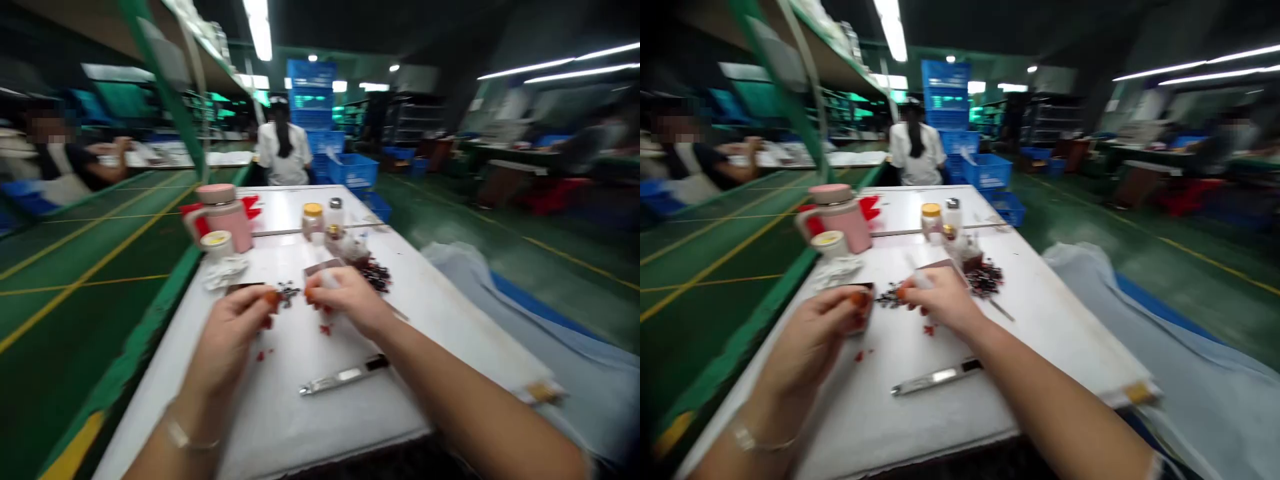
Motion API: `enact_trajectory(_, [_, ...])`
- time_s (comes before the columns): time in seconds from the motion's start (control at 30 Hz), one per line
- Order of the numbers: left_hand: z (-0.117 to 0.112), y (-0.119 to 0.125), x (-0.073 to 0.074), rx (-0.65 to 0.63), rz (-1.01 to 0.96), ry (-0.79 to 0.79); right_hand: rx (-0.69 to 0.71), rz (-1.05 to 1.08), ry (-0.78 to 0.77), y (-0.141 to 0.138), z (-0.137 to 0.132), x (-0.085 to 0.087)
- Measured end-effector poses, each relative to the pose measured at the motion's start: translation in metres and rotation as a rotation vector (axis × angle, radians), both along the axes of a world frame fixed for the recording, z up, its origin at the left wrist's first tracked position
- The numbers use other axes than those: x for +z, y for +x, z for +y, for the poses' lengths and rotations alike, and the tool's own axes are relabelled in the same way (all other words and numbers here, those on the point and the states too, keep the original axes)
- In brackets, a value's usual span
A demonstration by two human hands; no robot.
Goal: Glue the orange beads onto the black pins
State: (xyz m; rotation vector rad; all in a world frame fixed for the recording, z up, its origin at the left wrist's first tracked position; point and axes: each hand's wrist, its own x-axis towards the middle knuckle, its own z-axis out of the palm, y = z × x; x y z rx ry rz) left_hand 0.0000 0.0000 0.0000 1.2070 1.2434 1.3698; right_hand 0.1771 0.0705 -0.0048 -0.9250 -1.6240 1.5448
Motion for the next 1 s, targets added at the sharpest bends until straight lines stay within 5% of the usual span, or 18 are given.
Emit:
enact_trajectory(0.23, [0.0, 0.01, -0.009, -0.181, -0.091, 0.012, 0.001, 0.306, -0.296, -0.002, -0.011, -0.006])
enact_trajectory(0.73, [-0.001, 0.013, -0.01, -0.191, -0.126, -0.014, 0.064, 0.176, -0.081, 0.001, -0.012, -0.013])
enact_trajectory(1.0, [-0.004, 0.012, -0.006, -0.057, 0.064, 0.011, -0.024, 0.087, 0.129, 0.015, -0.009, -0.005])
